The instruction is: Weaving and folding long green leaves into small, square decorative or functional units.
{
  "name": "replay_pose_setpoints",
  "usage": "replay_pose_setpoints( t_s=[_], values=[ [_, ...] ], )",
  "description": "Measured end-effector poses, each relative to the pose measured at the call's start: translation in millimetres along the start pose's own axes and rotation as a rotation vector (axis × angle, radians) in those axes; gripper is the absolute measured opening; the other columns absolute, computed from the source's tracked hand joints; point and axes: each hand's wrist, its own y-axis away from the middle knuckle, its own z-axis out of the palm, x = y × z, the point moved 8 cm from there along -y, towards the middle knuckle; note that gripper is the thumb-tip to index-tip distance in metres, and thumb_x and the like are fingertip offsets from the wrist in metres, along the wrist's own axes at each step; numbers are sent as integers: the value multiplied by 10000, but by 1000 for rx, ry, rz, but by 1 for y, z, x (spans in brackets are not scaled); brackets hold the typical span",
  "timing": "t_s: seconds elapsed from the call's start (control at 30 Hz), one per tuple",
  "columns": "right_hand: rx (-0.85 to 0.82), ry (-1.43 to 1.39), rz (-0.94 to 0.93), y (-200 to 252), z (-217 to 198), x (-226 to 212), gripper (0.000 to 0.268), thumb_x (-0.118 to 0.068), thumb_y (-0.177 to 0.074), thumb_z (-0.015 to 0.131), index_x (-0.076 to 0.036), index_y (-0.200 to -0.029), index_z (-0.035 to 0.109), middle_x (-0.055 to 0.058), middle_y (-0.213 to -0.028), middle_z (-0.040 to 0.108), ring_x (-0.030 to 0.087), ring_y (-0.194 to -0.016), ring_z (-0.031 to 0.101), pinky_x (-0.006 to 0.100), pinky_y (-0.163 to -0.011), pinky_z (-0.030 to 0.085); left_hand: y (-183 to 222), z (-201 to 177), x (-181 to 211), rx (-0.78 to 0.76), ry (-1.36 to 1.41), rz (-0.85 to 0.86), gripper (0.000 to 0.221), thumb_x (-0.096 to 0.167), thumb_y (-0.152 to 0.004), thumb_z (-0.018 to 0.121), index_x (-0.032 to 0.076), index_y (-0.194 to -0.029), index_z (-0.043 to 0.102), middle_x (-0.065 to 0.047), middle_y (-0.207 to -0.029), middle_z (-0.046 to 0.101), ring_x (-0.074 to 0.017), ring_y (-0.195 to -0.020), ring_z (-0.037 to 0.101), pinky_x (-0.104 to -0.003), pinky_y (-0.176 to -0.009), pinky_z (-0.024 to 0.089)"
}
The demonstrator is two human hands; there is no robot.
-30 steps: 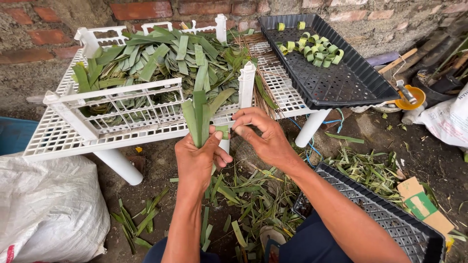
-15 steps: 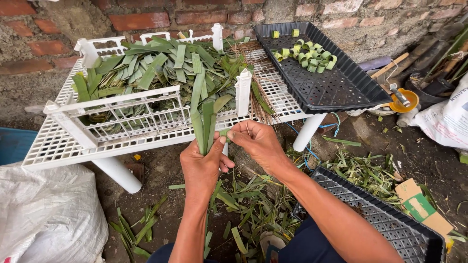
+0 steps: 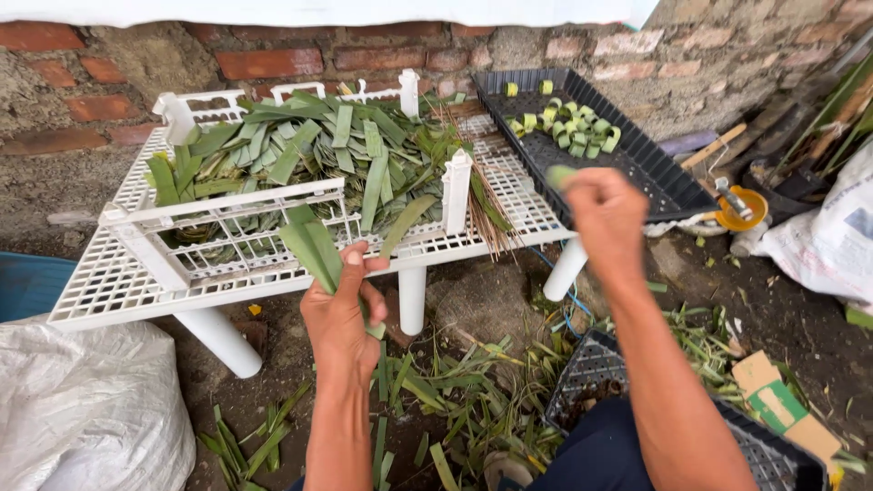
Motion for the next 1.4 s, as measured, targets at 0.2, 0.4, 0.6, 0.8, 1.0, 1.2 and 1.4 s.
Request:
replay_pose_setpoints(
  t_s=[0.2,0.4,0.6,0.8,1.0,1.2,1.4],
  values=[
    [88,210,-100,-16,-32,47,443,-268,-1096,646,95,-1339,570,357,-1019,646,521,-998,645,657,-853,501,8,21,-18,-190,105,-354,438,143,-1046,389,-38,-1425,516,-179,-1077,691,-162,-696,598,-298,-593,513],
    [14,82,-395,26,28,19,306,-211,-939,787,-77,-1206,723,154,-790,680,344,-763,681,454,-740,543,25,49,-23,-300,104,-384,412,-20,-1002,420,-131,-1392,498,-339,-1282,663,-393,-1042,737,-507,-870,641],
    [-121,-14,-655,68,54,-24,297,-127,-920,795,-185,-1209,756,-2,-879,726,241,-783,730,385,-701,602,28,57,-44,-269,82,-298,279,-21,-978,546,-189,-1196,587,-391,-1067,730,-394,-721,772,-448,-593,677],
    [-152,58,-726,72,60,-39,320,-94,-975,722,-259,-1250,713,-45,-1053,753,297,-812,755,495,-688,648,32,55,-39,-264,49,-202,261,-37,-930,637,-205,-1128,610,-392,-929,747,-322,-518,733,-358,-421,642],
    [-145,-48,-692,69,56,-41,220,-84,-975,721,-241,-1112,789,-33,-1110,773,324,-794,764,488,-643,663,39,53,-21,-227,2,-174,204,22,-949,655,-106,-1098,603,-309,-780,730,-142,-358,550,-234,-301,459],
    [-115,-144,-684,68,53,-46,229,-45,-936,750,-229,-1043,833,-18,-1072,792,303,-735,776,432,-600,643,27,40,-36,-192,-86,-164,270,145,-1032,561,-67,-1193,608,-122,-719,588,-111,-510,422,-235,-411,346],
    [-99,-138,-690,65,52,-40,192,-40,-936,757,-187,-1036,831,2,-1041,795,299,-736,775,418,-623,630,30,42,-40,-218,-104,-196,277,172,-901,802,-45,-1065,751,-102,-610,611,-87,-398,441,-202,-386,338]
  ],
)
